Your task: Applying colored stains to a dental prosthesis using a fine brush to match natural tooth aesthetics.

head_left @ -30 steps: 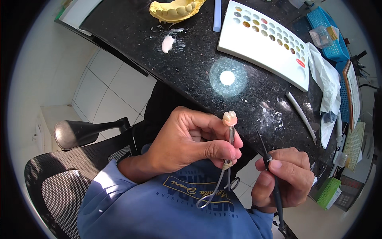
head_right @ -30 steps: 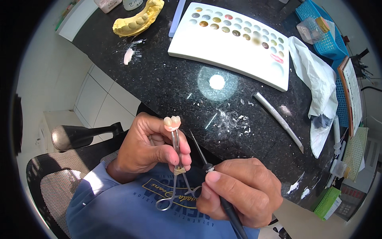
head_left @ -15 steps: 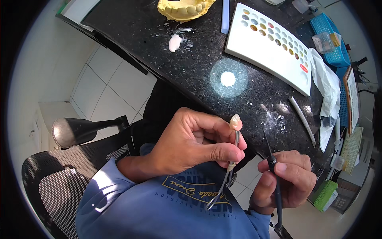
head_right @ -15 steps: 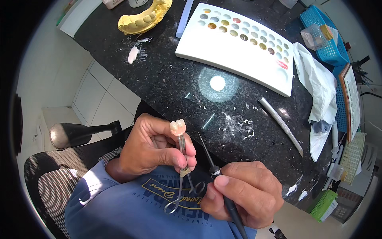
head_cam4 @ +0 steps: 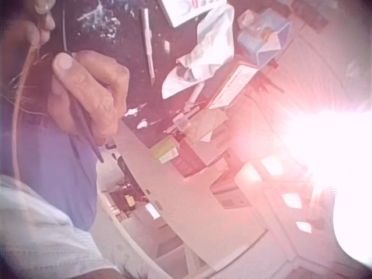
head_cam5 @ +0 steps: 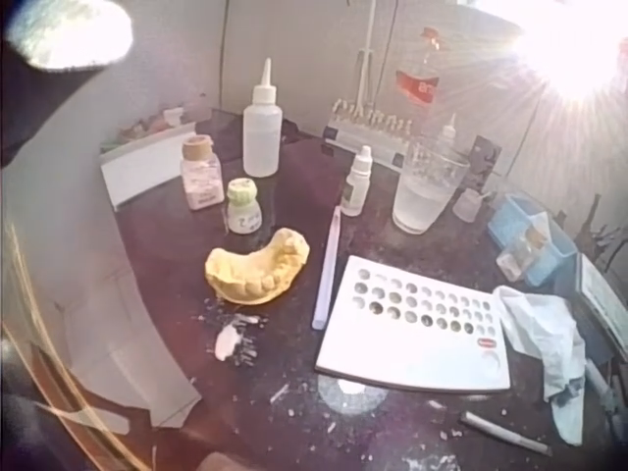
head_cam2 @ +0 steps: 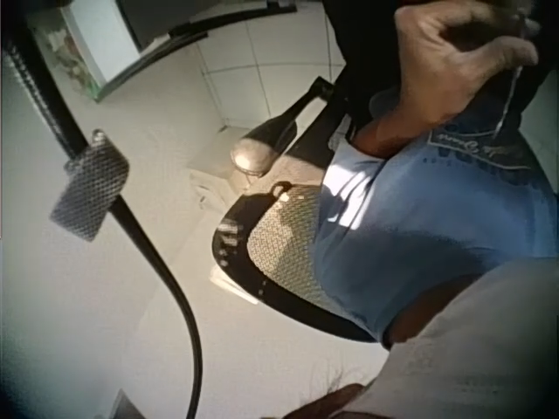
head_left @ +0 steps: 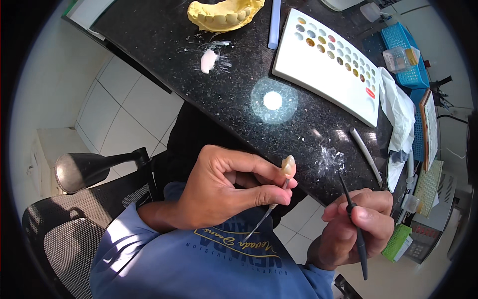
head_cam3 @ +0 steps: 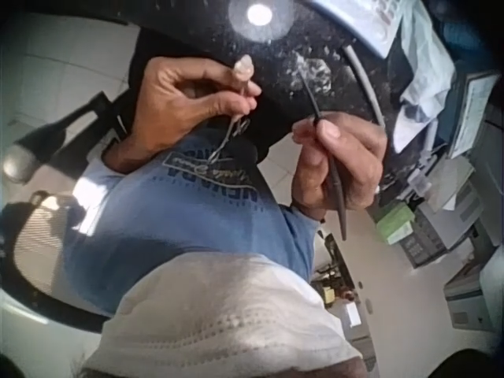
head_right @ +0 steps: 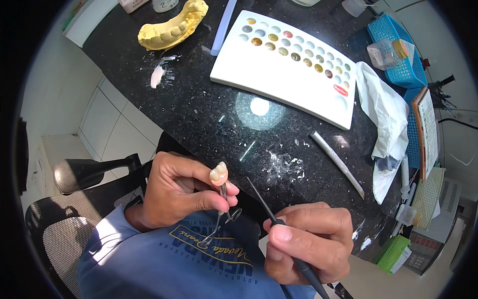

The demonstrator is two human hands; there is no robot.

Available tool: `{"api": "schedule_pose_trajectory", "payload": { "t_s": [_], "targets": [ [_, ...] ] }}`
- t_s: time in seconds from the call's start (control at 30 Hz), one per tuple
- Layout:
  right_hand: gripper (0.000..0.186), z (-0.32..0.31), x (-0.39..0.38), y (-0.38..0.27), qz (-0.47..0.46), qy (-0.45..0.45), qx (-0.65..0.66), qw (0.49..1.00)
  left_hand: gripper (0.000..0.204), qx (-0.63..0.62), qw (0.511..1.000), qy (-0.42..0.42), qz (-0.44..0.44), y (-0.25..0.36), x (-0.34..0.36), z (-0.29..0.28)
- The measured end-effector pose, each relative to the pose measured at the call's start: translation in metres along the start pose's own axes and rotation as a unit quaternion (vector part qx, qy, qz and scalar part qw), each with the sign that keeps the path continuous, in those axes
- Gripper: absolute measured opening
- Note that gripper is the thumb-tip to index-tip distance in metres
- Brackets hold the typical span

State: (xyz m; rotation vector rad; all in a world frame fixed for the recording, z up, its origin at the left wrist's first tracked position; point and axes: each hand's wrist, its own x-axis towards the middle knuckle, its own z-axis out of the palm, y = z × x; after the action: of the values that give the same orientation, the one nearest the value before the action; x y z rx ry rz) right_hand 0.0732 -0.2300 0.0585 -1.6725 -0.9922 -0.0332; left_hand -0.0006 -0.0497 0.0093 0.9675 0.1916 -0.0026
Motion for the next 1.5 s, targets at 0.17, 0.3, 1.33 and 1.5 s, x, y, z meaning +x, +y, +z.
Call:
{"api": "schedule_pose_trajectory", "payload": {
  "t_s": [0.17, 0.3, 1.33, 1.5],
  "targets": [
    [0.023, -0.025, 0.026, -0.018, 0.043, 0.026, -0.042, 0.998, 0.024, -0.026, 0.999, -0.018, 0.012, -0.003, -0.001, -0.007],
    [0.022, -0.033, 0.074, -0.006, 0.073, 0.084, -0.066, 0.992, 0.019, -0.07, 0.997, -0.017, 0.013, 0.001, 0.0, -0.014],
    [0.009, 0.008, 0.175, 0.069, 0.116, -0.206, -0.047, 0.97, 0.017, -0.054, 0.996, -0.039, -0.056, 0.018, 0.007, -0.026],
    [0.008, 0.005, 0.174, 0.061, 0.115, -0.207, -0.037, 0.971, 0.013, -0.056, 0.997, -0.022, -0.057, 0.019, 0.006, -0.022]
  ]
}}
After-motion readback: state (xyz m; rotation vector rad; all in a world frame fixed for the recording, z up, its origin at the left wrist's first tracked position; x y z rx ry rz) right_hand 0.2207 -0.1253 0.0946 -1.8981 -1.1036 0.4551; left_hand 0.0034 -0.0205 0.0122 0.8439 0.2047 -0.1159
